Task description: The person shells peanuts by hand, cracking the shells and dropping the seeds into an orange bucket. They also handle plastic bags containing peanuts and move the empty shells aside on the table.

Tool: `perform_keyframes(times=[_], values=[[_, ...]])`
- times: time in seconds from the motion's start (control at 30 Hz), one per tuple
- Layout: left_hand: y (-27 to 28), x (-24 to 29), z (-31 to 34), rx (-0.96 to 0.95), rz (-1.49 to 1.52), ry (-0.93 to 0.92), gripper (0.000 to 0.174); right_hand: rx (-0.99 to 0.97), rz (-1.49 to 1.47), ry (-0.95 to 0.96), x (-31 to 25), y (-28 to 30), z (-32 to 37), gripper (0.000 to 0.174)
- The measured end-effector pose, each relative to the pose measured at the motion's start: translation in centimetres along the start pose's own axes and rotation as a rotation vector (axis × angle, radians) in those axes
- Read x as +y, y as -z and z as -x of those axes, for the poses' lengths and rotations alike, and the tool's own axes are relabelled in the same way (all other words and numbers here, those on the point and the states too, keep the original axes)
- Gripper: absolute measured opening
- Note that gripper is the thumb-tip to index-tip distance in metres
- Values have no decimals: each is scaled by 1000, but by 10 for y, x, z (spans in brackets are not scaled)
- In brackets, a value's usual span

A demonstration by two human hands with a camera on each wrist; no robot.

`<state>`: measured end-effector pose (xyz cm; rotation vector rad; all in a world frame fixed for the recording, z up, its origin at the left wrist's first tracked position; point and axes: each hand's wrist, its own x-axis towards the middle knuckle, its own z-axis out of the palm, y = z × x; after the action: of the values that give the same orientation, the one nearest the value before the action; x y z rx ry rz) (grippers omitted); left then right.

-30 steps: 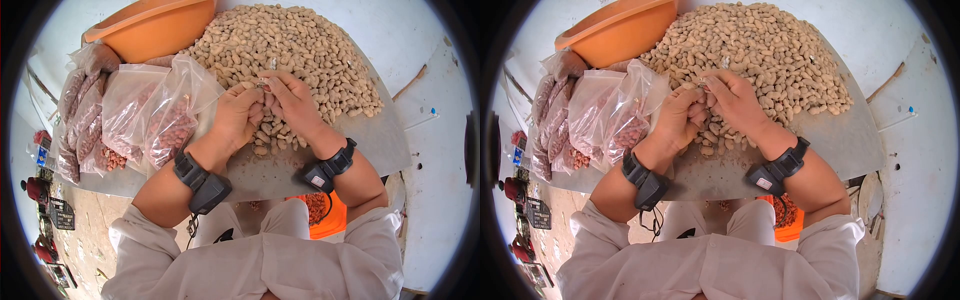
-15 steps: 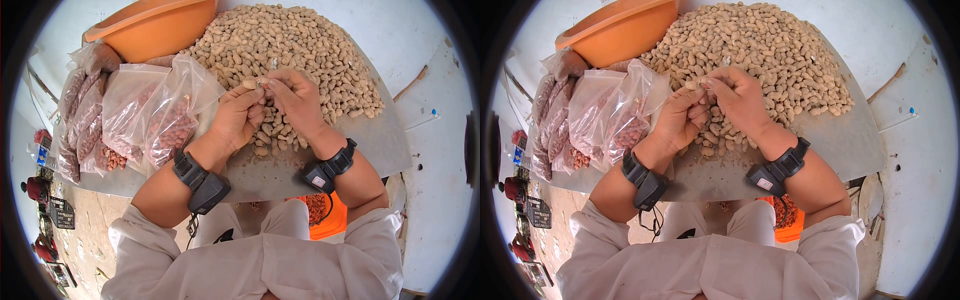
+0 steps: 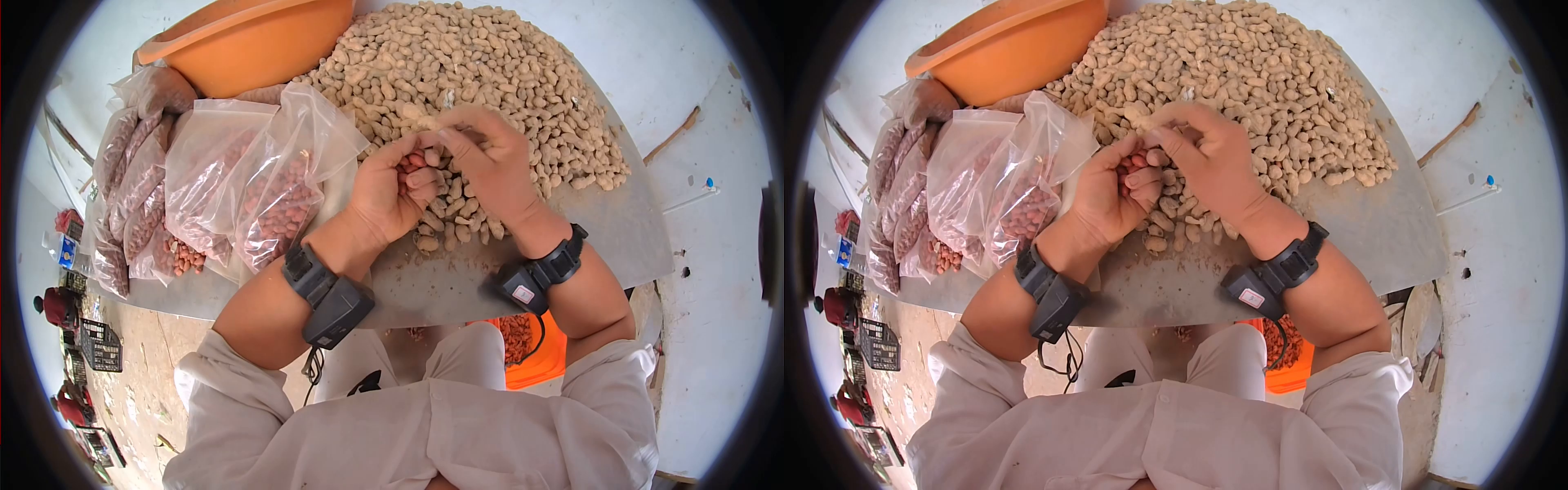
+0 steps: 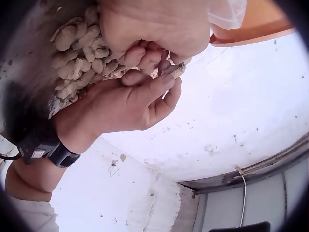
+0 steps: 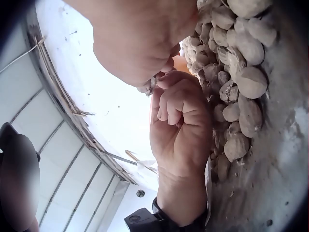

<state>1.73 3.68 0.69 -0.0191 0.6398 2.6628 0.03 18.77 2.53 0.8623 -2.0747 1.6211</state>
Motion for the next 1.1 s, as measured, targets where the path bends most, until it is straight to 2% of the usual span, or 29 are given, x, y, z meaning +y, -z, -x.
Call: perform_keyframes(times=[0.13, 0.23, 0.33, 0.43, 0.53, 0.63, 0.73, 0.83, 0.93, 1.03, 1.1], values=[[-4, 9, 5, 47, -62, -175, 21, -13, -241, -36, -4, 5, -5, 10], [-5, 21, 6, 41, -50, -288, 19, -171, -269, -68, -4, 10, -8, 9], [-3, 24, 5, 10, -31, -339, 21, -438, -159, -146, -1, 17, -10, 11], [0, 22, 4, 5, -33, -322, 19, -553, -56, -202, -5, 17, -8, 13], [0, 21, 2, 14, -6, -319, 17, -589, -51, -269, -8, 18, -9, 9], [-2, 22, 3, 20, -26, -308, 15, -384, -114, -239, -11, 17, -11, 13], [-2, 21, 3, 7, -81, -311, 13, -319, -251, -138, 8, 21, -14, 22], [2, 20, 2, -5, -110, -260, 10, -317, -396, -317, 8, 23, -12, 29], [0, 12, 2, 35, -290, -309, 12, -294, -450, -286, 12, 18, -13, 24], [-1, 7, 3, 38, -368, -308, 15, -180, -485, -346, 7, 11, -10, 21], [-1, 9, 2, 31, -356, -324, 12, -247, -421, -319, 7, 13, -12, 20]])
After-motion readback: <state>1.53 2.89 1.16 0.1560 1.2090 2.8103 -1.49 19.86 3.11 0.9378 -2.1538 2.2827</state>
